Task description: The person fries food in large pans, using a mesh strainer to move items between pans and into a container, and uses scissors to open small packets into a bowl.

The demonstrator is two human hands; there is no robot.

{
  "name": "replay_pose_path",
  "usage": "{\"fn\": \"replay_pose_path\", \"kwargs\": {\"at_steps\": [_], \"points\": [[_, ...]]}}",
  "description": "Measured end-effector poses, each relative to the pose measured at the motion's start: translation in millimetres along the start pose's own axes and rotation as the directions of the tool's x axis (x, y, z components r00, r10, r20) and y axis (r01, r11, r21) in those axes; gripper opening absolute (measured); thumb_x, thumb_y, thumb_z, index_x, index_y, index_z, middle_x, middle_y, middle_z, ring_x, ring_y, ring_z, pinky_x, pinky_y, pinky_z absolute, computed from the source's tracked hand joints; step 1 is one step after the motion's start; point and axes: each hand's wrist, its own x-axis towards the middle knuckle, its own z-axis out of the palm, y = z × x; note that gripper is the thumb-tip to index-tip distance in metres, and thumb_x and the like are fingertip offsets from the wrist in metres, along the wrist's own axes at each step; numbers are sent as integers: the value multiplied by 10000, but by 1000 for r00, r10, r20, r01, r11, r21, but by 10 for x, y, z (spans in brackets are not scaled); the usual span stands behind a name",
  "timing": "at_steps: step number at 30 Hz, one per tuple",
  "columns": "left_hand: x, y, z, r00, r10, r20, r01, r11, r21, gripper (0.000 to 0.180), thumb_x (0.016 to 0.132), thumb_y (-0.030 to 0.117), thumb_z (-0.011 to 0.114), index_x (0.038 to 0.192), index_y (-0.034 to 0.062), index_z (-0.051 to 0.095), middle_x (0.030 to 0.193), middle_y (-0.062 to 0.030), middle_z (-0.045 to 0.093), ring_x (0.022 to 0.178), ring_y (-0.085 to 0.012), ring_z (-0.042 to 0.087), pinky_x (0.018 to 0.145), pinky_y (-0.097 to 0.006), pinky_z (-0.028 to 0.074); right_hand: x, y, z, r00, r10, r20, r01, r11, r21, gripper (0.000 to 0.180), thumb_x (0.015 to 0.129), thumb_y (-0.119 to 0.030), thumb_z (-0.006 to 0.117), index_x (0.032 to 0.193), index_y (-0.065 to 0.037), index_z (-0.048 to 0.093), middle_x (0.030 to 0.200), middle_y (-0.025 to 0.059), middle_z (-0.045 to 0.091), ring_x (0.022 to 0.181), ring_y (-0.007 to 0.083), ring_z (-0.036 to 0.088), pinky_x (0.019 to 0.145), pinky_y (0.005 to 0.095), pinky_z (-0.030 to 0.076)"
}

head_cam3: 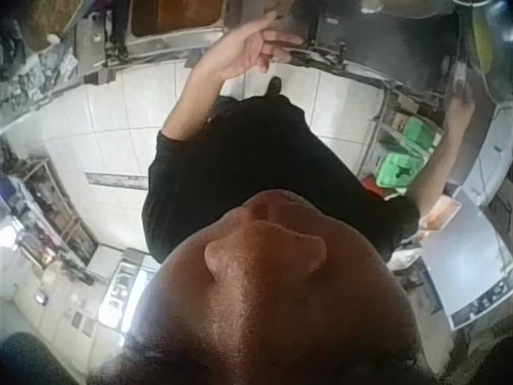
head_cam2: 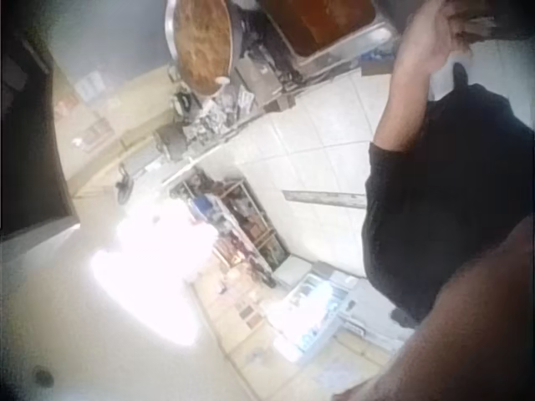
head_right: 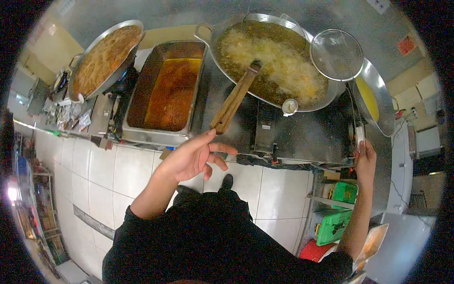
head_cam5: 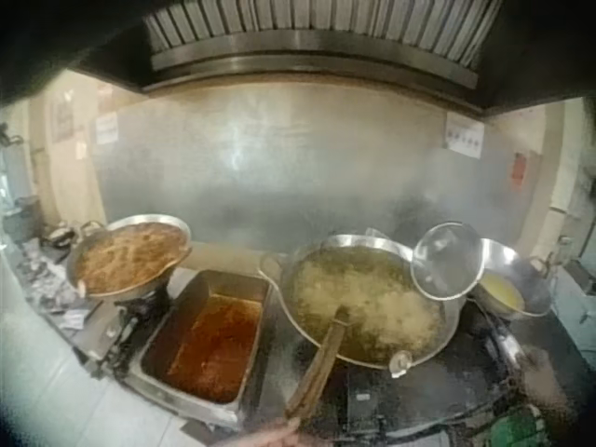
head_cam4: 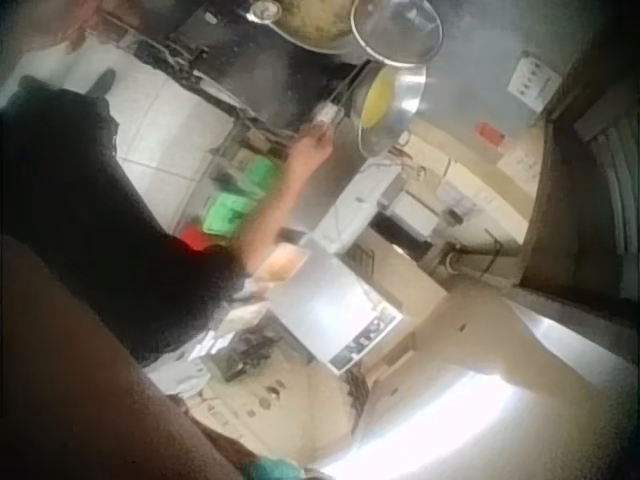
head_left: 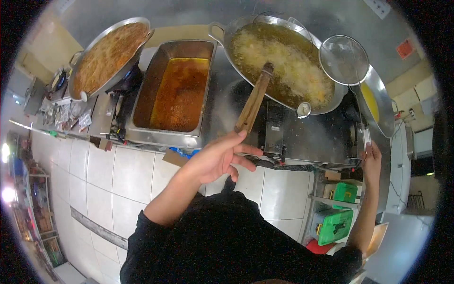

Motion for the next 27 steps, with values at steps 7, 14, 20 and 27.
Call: {"fn": "replay_pose_path", "kwargs": {"at_steps": [7,14,20,27], "points": [[-384,-64,-288,996,19,82,-40,964,262,622,1017,499,375,1460,65,325,1229,-225,578,966,-282,676,529,-313,576,-266,-644,294,944,330,-4,-328,939,106,348,1006,-344,520,1221,-84,608,664,-66,455,455,7,342,375,188,258],[-1811,105,-1777,957,173,-233,-32,861,508,525,972,486,519,1243,44,600,982,-87,686,919,-171,681,582,-241,497,-855,-1569,638,959,263,103,-282,877,388,343,1021,-275,489,1286,-68,555,663,-74,428,454,8,311,380,156,233],[-3328,653,-3294,96,693,-715,-109,721,684,285,932,305,652,1088,66,655,733,22,605,652,-47,570,500,-201,381,-1917,-2806,2122,997,32,64,-40,992,118,323,1020,-236,492,1289,-59,511,791,-5,533,543,23,416,450,171,337],[-3596,1693,-3860,0,970,-243,3,243,970,259,812,137,783,1058,82,726,825,0,692,704,-49,570,545,-203,393,-3158,-2241,4742,976,-214,43,217,937,-272,290,1030,-141,379,1270,-10,475,790,195,562,715,306,582,653,398,455]]}}
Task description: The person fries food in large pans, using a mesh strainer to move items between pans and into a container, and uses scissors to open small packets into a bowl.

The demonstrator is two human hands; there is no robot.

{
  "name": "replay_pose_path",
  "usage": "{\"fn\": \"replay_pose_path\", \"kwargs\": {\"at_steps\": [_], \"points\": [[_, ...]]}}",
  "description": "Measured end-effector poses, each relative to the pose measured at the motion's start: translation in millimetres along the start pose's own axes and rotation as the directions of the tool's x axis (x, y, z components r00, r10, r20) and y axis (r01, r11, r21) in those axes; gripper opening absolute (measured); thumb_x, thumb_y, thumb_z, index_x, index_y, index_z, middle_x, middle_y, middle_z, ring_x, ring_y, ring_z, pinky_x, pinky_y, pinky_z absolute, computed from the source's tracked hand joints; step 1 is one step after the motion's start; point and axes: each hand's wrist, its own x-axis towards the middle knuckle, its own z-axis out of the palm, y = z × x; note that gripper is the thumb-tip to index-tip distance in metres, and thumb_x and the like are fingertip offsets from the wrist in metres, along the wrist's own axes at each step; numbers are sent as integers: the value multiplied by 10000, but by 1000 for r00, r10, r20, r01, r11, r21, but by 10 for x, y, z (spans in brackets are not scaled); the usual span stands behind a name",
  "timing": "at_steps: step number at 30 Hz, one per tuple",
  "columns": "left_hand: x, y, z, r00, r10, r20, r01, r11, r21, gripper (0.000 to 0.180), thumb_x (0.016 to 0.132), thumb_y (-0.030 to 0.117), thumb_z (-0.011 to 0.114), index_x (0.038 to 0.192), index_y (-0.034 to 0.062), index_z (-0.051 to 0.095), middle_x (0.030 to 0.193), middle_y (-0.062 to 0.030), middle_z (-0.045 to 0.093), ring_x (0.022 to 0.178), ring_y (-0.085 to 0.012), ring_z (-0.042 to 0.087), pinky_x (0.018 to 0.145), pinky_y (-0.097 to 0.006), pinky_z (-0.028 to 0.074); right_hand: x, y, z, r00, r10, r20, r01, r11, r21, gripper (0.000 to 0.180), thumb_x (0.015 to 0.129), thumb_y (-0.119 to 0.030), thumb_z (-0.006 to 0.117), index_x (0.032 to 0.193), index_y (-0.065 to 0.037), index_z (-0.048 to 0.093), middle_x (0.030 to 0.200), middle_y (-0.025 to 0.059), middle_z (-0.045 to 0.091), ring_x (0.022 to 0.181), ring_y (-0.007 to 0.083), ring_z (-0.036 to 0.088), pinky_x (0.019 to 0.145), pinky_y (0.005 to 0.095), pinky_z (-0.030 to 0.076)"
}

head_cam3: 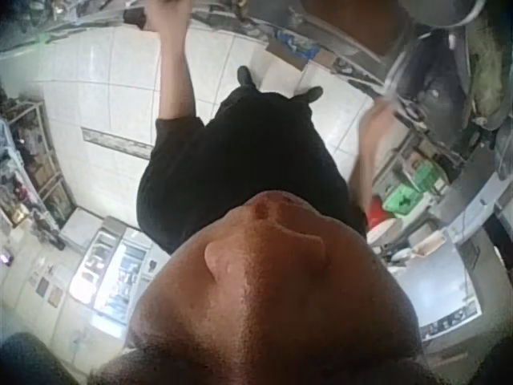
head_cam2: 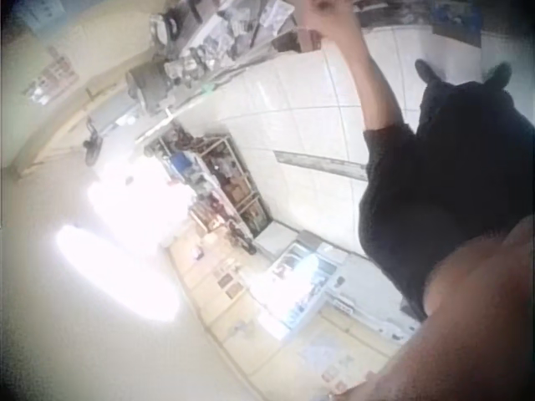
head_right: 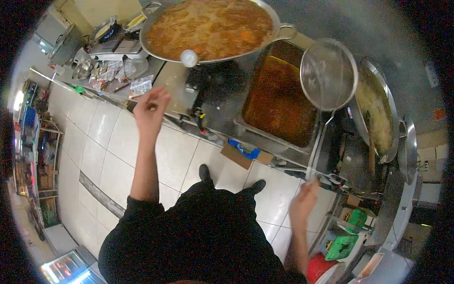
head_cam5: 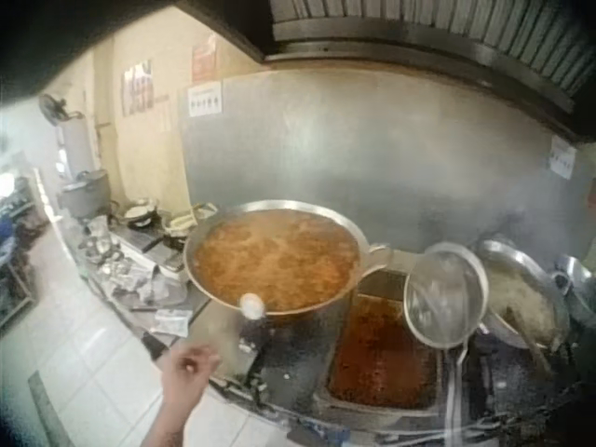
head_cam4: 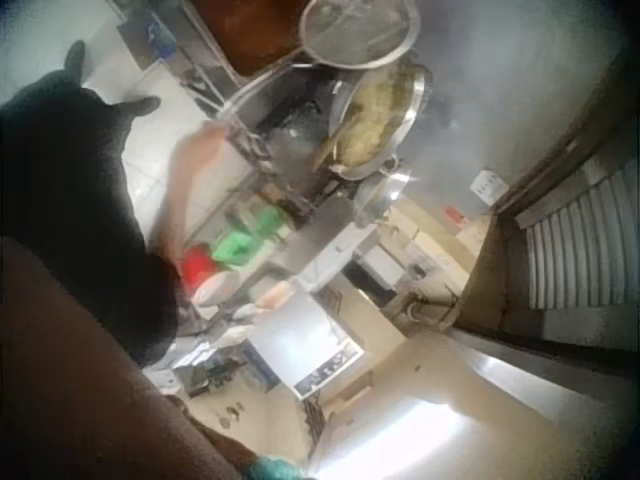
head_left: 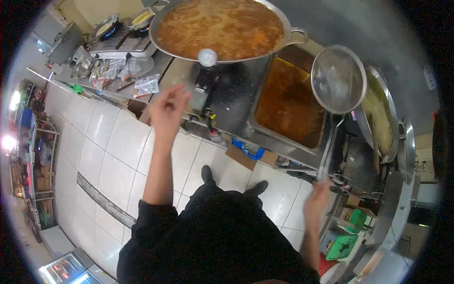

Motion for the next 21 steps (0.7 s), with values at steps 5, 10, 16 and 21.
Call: {"fn": "replay_pose_path", "kwargs": {"at_steps": [5,10,16,21], "points": [[518,112,-17,964,168,206,-176,984,22,307,774,126,800,1063,59,721,866,-35,715,710,-79,572,564,-224,410,-505,114,1308,980,199,28,-199,980,2,354,1020,-142,397,1357,-34,411,811,203,630,698,353,616,651,419,481],[447,-430,-195,923,-143,356,162,987,-23,283,880,304,701,945,30,726,687,-37,673,622,-86,592,542,-247,429,-250,-156,1346,963,166,-212,-149,984,93,351,1037,-179,398,1358,-43,442,820,217,635,726,325,652,641,406,506],[-368,-2232,-124,94,-650,754,993,118,-22,482,992,483,482,1101,42,641,955,-99,696,860,-181,675,628,-274,514,1074,-1173,364,996,22,-84,-12,993,114,198,1015,-167,455,1184,-69,481,772,159,636,689,276,664,603,381,500],[-629,-2755,242,228,-512,828,856,-300,-421,287,1016,301,508,1055,27,586,950,-79,659,863,-173,652,629,-224,515,2349,-1938,6,882,-472,-21,399,768,-501,249,903,-71,517,1145,-14,521,854,250,663,844,444,644,735,567,485]]}}
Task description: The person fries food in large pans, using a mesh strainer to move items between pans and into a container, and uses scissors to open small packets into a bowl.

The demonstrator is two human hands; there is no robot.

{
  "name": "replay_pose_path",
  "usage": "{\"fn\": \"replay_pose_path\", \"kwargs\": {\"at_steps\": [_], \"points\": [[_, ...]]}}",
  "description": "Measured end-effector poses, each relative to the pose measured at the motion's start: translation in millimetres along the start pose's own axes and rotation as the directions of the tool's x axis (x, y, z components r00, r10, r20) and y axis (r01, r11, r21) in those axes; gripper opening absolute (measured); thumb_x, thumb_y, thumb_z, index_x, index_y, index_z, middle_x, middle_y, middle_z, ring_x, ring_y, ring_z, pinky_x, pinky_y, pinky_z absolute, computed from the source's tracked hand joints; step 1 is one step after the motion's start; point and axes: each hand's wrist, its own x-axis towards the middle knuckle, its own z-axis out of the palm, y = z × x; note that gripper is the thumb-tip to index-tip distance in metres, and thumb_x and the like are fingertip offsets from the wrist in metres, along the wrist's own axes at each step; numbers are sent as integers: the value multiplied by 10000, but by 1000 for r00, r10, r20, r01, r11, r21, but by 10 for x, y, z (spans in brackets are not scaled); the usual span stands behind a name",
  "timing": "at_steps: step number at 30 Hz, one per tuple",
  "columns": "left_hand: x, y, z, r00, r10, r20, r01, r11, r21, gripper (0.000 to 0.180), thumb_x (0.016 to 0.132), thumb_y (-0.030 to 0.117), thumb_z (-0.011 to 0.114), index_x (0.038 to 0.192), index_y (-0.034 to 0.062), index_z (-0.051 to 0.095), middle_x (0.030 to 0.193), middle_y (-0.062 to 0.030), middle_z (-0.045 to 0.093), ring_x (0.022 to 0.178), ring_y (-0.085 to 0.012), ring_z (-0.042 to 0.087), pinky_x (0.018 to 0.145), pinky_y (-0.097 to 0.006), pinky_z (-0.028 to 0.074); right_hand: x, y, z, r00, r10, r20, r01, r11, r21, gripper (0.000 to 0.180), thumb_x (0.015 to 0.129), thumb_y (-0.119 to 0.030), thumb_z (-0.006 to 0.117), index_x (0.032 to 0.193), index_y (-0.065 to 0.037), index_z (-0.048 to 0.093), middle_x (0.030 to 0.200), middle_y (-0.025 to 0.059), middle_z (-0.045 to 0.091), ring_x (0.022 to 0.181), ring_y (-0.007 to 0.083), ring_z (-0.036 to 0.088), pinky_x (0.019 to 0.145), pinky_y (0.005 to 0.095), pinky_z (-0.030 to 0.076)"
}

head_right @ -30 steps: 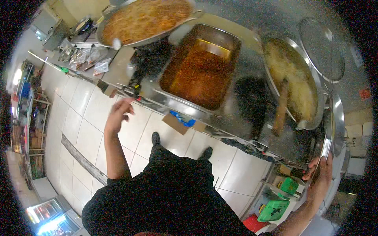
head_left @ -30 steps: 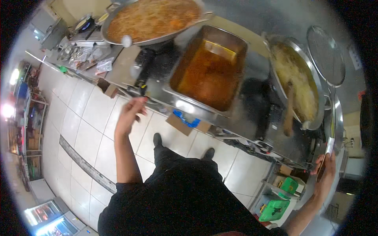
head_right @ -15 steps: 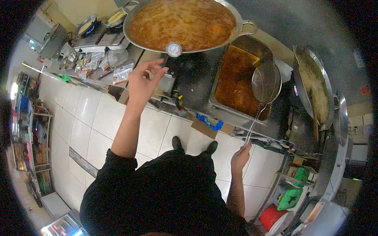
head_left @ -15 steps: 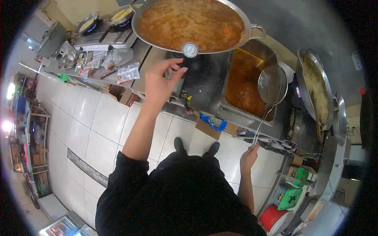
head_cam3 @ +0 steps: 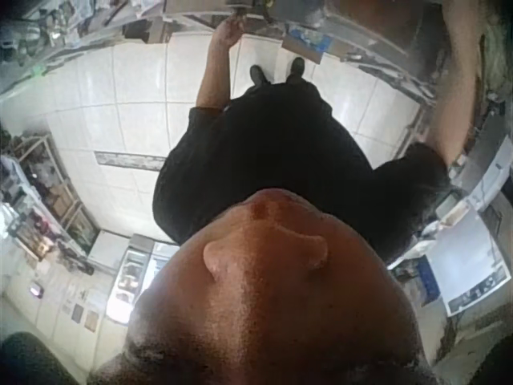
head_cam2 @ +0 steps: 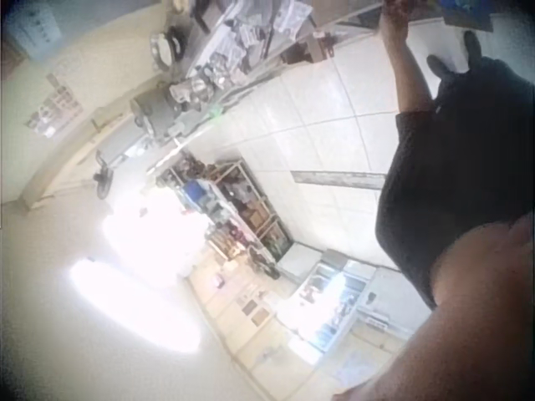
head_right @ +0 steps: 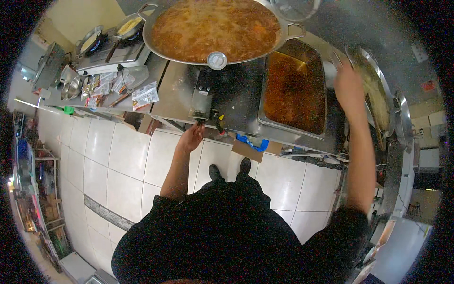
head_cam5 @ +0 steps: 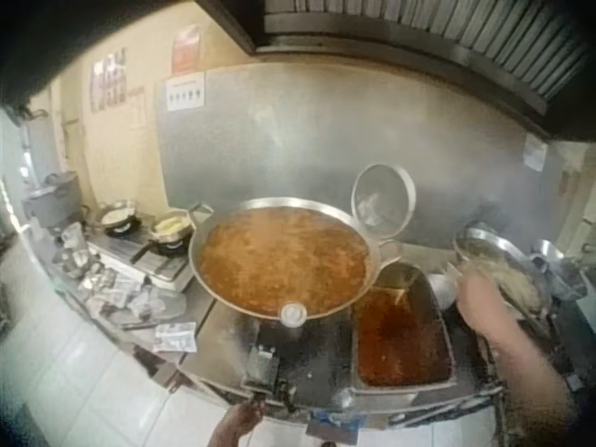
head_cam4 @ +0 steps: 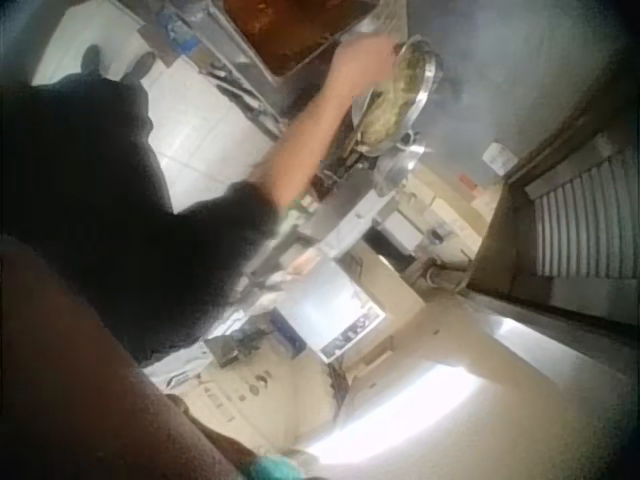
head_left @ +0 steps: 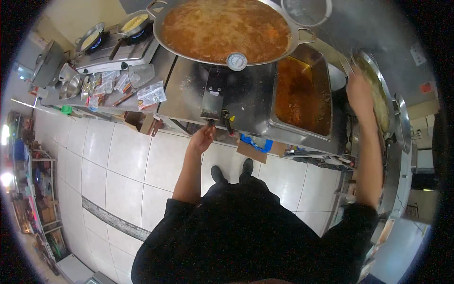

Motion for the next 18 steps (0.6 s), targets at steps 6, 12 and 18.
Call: {"fn": "replay_pose_path", "kwargs": {"at_steps": [6,12,18], "points": [[14,-141,133,960,258,-109,-221,937,271,119,952,160,638,984,50,603,886,-20,642,863,-123,643,692,-240,534,785,-399,-137,934,-164,318,197,978,-73,168,914,-91,463,966,52,535,796,250,624,722,398,627,616,491,482],[-261,-369,393,522,851,-56,-457,334,825,228,887,178,723,1007,22,608,804,-8,603,712,-84,545,637,-230,449,1018,-779,-78,647,-99,756,-367,829,422,167,916,-101,440,817,3,525,622,65,526,418,136,445,356,314,339],[-902,-156,1350,336,886,320,-531,-102,841,174,856,85,711,1004,25,645,873,-45,641,674,-108,526,571,-260,419,1188,-1005,409,672,-136,728,-443,714,542,148,873,-74,459,796,31,528,647,103,539,434,145,435,373,312,319]]}}
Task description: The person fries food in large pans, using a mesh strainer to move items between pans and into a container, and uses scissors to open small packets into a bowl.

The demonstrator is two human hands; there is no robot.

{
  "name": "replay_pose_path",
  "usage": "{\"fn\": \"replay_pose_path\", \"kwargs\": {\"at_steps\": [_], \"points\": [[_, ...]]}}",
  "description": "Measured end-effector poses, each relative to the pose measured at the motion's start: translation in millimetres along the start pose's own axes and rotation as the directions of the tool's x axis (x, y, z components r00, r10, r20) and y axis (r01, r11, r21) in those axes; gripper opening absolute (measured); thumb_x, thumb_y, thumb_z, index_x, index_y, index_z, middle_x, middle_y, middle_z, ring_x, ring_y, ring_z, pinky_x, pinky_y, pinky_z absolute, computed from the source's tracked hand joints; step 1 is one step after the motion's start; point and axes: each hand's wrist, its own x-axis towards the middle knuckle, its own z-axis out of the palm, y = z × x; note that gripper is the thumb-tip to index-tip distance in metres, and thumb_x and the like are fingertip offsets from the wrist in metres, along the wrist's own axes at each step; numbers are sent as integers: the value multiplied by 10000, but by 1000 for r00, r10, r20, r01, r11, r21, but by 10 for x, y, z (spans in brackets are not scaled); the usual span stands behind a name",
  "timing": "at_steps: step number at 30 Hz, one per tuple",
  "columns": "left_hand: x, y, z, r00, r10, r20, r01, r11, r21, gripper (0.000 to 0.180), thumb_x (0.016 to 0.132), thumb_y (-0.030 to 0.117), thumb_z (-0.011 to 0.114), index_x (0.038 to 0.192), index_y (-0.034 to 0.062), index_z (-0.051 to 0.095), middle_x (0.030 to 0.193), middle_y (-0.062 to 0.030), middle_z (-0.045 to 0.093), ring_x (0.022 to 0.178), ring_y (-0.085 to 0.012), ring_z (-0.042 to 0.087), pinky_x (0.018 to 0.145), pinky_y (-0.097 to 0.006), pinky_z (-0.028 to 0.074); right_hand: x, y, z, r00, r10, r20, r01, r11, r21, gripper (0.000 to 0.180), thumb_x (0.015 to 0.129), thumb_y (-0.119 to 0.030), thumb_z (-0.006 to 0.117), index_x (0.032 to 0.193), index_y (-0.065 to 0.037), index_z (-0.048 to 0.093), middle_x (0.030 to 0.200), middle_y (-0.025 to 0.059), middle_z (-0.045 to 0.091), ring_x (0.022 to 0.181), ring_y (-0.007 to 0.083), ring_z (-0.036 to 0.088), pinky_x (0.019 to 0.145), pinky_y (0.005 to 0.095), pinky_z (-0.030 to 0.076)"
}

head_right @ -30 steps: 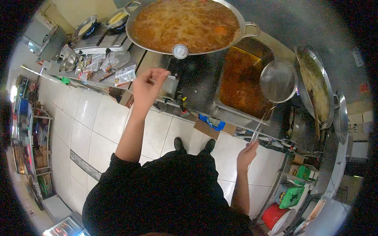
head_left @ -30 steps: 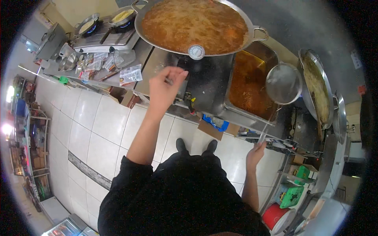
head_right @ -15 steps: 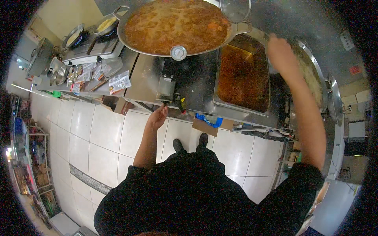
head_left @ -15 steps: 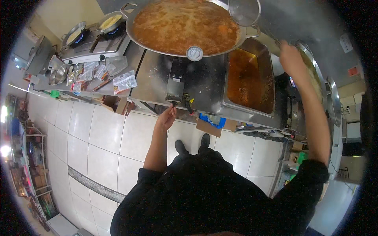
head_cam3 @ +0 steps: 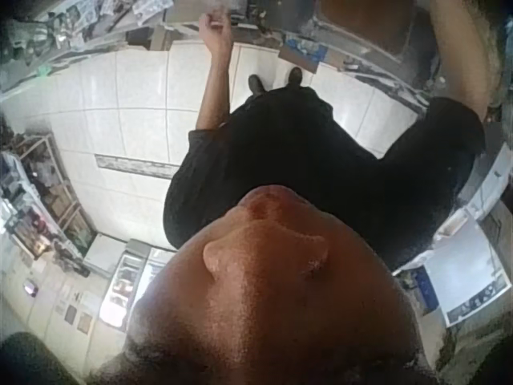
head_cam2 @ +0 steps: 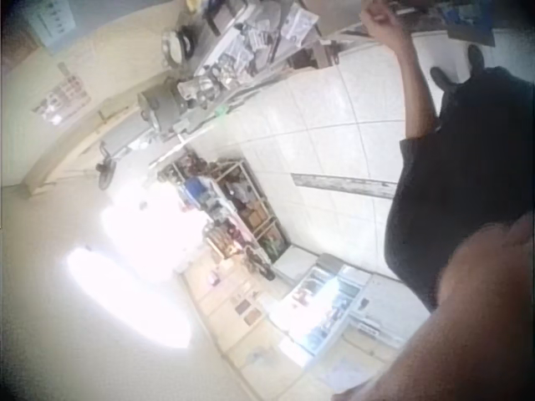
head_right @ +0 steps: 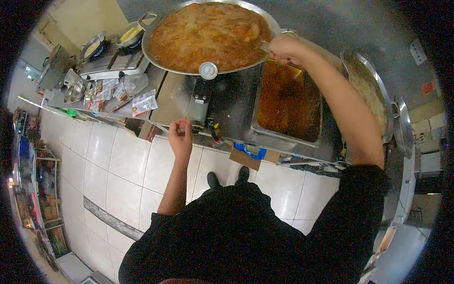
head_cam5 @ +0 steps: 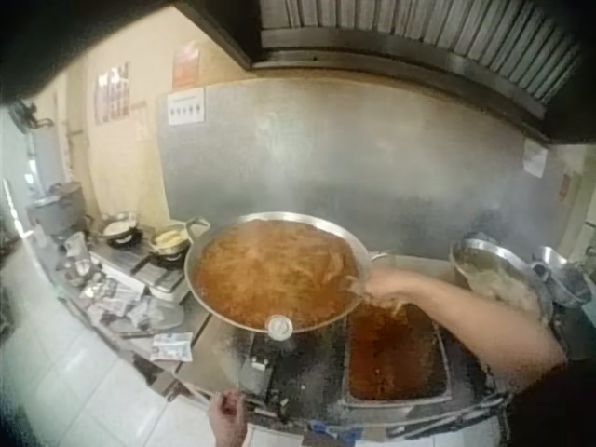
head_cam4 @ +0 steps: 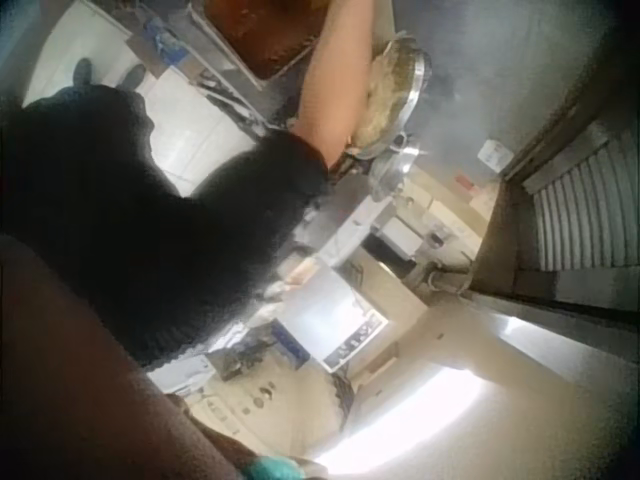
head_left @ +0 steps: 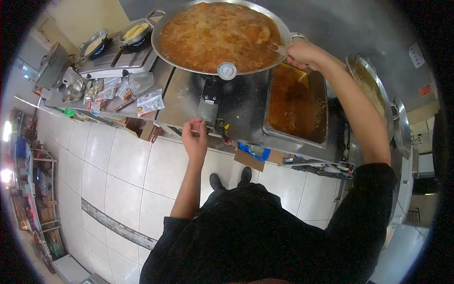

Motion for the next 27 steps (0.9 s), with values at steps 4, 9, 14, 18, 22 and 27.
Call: {"fn": "replay_pose_path", "kwargs": {"at_steps": [4,9,14,18,22,27], "points": [[258,1014,-2,957,277,90,-283,957,64,224,812,64,742,1026,53,678,932,-58,667,748,-155,567,605,-278,443,246,-136,188,1000,-31,2,31,986,161,204,916,-90,422,740,-17,495,643,47,514,451,107,387,395,293,300],[542,1437,138,754,642,136,-656,736,166,316,752,25,773,1053,85,693,964,-86,691,791,-230,602,735,-330,491,421,-90,220,997,-76,-18,78,954,290,182,911,-94,448,756,-12,493,645,36,503,466,97,370,395,276,282],[498,1506,15,787,608,106,-617,773,151,294,744,35,768,1026,89,708,907,-51,702,826,-244,608,774,-348,483,225,152,-53,996,-91,-19,93,949,302,162,909,-118,481,774,-32,499,638,16,486,471,79,363,382,257,265],[409,1455,-25,824,551,132,-567,803,185,279,748,69,774,1019,85,711,867,-40,703,820,-239,609,787,-359,475,119,287,-292,994,-90,-59,103,957,272,205,893,-109,478,735,10,535,641,72,519,458,113,359,392,310,256],[531,1478,36,778,600,184,-628,735,257,360,723,109,793,1068,79,692,952,-68,685,862,-257,603,802,-372,469,47,231,-601,987,-129,-93,132,991,23,228,871,-119,490,672,-15,531,567,32,481,427,110,366,372,312,271],[702,1510,276,755,603,256,-649,633,422,530,702,152,805,1194,85,619,1131,-94,609,1024,-287,547,846,-386,444,26,162,-819,961,-225,-161,138,895,-425,166,820,-92,496,736,14,593,609,106,561,460,191,514,406,366,385]]}}
